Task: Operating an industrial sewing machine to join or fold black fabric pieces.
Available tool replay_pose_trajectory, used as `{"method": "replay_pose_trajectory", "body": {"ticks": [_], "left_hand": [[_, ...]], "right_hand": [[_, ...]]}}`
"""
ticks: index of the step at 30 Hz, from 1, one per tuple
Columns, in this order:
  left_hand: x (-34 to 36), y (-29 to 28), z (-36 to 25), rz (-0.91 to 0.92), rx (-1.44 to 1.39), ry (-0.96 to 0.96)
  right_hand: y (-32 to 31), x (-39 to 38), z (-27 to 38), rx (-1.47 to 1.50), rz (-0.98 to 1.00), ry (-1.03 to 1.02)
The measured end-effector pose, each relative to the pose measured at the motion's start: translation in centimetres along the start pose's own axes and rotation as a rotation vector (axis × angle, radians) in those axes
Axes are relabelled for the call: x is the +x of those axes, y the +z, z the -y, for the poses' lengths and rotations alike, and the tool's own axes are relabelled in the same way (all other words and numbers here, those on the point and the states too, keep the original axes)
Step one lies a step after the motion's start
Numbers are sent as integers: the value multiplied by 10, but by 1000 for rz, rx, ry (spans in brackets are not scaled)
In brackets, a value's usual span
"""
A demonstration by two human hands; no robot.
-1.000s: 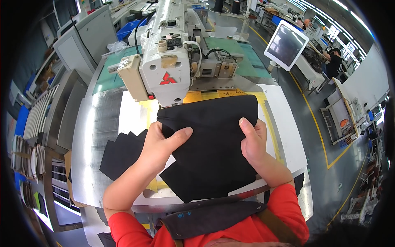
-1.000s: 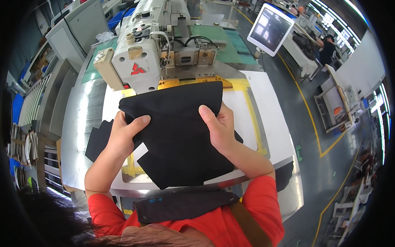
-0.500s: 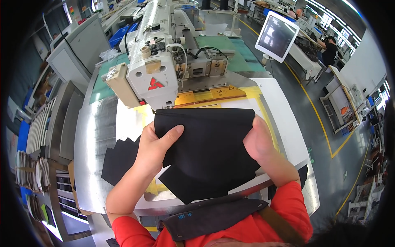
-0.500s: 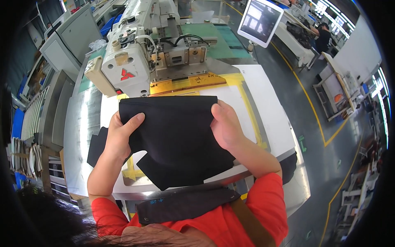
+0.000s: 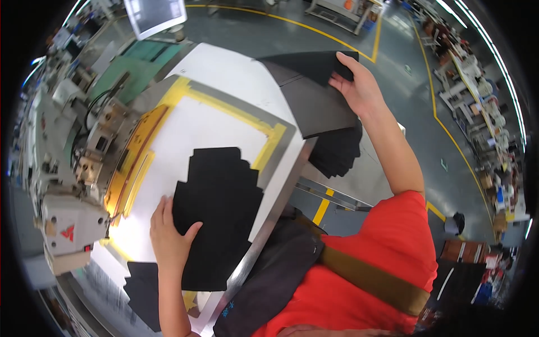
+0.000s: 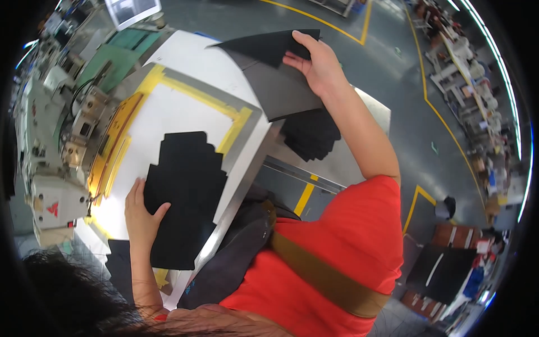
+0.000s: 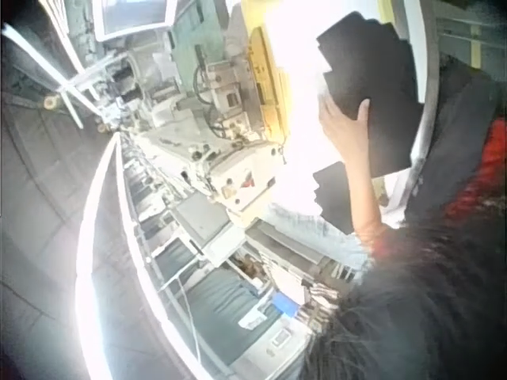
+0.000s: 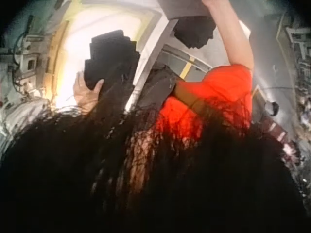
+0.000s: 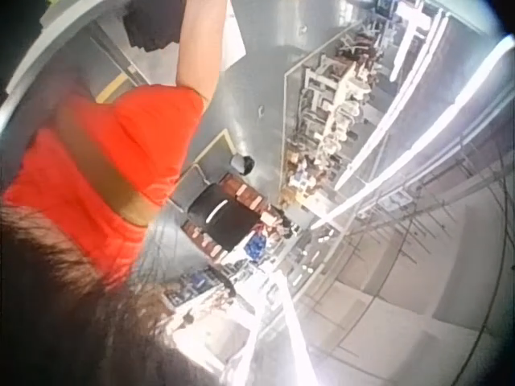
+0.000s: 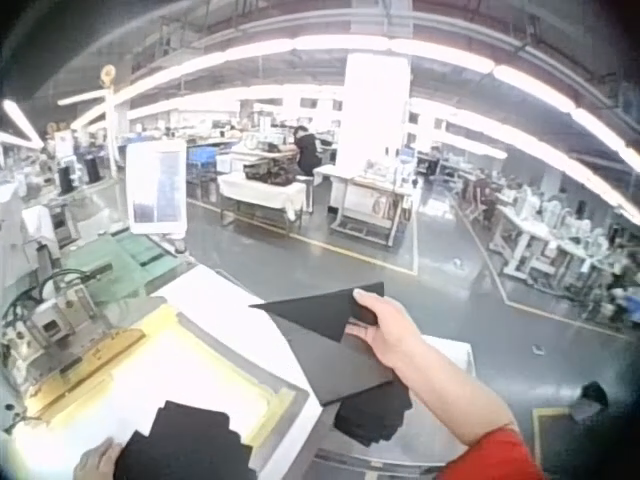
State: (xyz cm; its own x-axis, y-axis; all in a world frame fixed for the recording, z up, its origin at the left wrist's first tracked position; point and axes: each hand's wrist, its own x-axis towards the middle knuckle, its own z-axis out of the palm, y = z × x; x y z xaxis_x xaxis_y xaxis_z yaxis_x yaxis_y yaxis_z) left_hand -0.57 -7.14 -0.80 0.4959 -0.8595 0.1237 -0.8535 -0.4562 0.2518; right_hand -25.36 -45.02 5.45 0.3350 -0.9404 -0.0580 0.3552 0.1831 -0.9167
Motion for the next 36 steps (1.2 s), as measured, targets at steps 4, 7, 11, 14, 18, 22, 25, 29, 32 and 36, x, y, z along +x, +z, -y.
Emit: {"method": "replay_pose_trajectory", "body": {"ticks": [4,7,11,14,18,22,25,29,32,36], "left_hand": [[10,3,-8,23,-24,-47],[2,-5,-7,107,-239,-129],[1,-16,-1,251,-375,-299],[2,-15,9,256,-369,-236],[-14,-34,13,421,-428,-431],[-49,-40,15,434,-383,-476],[-62,-27,12,133,-231,-252],[-72,-14,6,-103,-145,-138],[-99,-18,15,-210,-78,-184],[-162,-42,76,-417,160,-624]], "right_hand": [[-106,82,12,-59,-202,-62],[-149,111,0,-102,-232,-106],[-180,107,-49,-78,-366,209],[-252,90,-109,-143,-315,426],[-299,51,-163,-624,-108,997],[-285,57,-144,-2100,-203,126],[-158,55,-84,-1365,31,-295],[31,0,-94,-1159,553,-341],[112,-46,-132,-1197,938,-457],[153,-89,-138,-1343,1224,-520]]}}
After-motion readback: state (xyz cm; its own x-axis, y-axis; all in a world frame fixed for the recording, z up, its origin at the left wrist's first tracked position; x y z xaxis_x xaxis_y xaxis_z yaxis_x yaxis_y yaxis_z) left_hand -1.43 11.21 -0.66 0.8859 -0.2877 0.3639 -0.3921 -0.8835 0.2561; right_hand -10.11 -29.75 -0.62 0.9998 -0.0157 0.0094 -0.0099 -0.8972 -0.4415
